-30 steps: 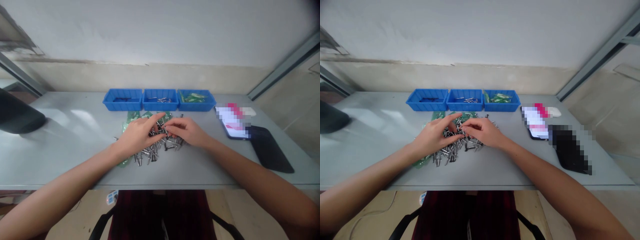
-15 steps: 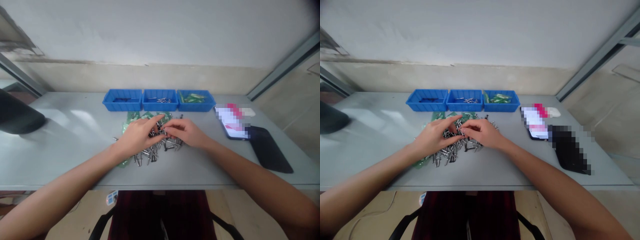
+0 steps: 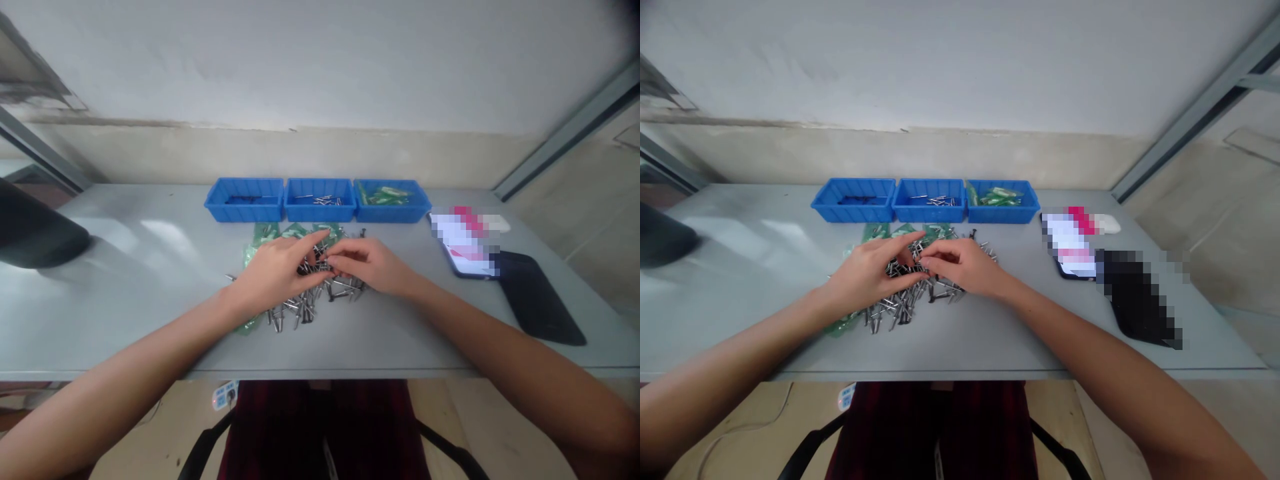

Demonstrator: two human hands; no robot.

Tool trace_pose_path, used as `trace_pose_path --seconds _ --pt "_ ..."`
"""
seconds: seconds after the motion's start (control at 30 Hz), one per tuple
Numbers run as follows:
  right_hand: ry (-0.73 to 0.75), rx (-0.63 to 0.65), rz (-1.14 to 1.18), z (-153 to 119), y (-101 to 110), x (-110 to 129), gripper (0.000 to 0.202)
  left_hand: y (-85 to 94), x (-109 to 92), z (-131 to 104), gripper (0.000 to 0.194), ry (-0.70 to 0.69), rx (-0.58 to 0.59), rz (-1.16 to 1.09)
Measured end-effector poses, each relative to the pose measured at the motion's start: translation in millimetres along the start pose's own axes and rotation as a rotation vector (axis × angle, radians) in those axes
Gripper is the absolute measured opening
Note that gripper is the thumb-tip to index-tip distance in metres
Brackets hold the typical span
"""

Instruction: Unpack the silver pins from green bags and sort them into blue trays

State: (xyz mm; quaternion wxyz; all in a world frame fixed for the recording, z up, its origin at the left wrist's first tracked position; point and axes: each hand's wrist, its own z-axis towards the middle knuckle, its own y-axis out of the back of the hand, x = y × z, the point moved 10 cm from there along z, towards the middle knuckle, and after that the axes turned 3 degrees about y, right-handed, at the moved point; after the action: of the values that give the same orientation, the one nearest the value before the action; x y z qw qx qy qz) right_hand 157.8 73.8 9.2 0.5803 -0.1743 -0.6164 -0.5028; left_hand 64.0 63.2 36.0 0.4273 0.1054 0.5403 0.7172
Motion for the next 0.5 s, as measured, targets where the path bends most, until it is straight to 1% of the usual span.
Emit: trace_pose_path --seconds 0.37,0.5 --pt "-0.017 -0.017 -0.008 -0.3 1.5 -2.6 0.022 0.5 -1.0 0.3 0.058 0.019 0.008 -0.007" --pt "-0.008 -0.038 -0.003 -0.9 3.5 -0.7 0.023 2.6 -2.5 0.8 0.055 0.012 -0.005 -0.001"
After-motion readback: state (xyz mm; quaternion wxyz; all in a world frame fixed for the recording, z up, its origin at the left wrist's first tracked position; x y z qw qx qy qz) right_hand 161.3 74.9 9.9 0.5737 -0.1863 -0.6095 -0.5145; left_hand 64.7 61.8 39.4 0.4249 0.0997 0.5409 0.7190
